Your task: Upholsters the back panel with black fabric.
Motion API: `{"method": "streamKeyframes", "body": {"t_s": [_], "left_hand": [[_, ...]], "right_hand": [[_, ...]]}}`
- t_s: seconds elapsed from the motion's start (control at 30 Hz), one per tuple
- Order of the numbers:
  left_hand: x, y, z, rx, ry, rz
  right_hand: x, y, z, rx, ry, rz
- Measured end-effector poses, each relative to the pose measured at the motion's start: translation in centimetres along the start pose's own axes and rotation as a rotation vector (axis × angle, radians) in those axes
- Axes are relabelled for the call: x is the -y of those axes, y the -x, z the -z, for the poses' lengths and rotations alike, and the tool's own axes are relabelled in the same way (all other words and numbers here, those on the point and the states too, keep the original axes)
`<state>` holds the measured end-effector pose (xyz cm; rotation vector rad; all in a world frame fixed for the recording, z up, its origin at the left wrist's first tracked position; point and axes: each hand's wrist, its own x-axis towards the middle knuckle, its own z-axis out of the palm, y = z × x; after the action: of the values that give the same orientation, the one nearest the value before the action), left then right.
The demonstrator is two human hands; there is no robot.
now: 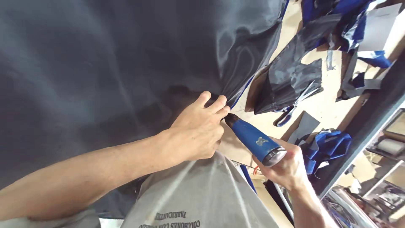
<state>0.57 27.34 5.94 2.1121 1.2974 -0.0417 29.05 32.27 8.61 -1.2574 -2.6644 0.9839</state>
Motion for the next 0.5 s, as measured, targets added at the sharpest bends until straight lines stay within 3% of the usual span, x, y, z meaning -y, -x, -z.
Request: {"method": "streamKeyframes", "body": {"t_s": [0.13,0.2,0.3,0.4,0.5], "left_hand": [[0.1,-0.2,0.2,-0.008,-0.003,0.001],[1.1,-0.1,0.1,-0.131,0.033,-0.035],[2.6,2.8,0.9,-0.376,0.111,-0.033],[2.0,8.3,1.4,-0.64,0.059,0.127],[-1.9,13.4,-2.3,-0.766,-0.027,0.416]], "right_hand": [[-1.8,4.3,0.1,-0.128,0.167,-0.238],[-2.7,5.8,-0.7,-0.113,0.267,-0.334],[-6.7,7.2,-3.9,-0.116,0.271,-0.27],[-9.6,7.8,-6.9,-0.122,0.271,-0.249],[-8.1,6.1,-6.0,-0.062,0.337,-0.228]]}}
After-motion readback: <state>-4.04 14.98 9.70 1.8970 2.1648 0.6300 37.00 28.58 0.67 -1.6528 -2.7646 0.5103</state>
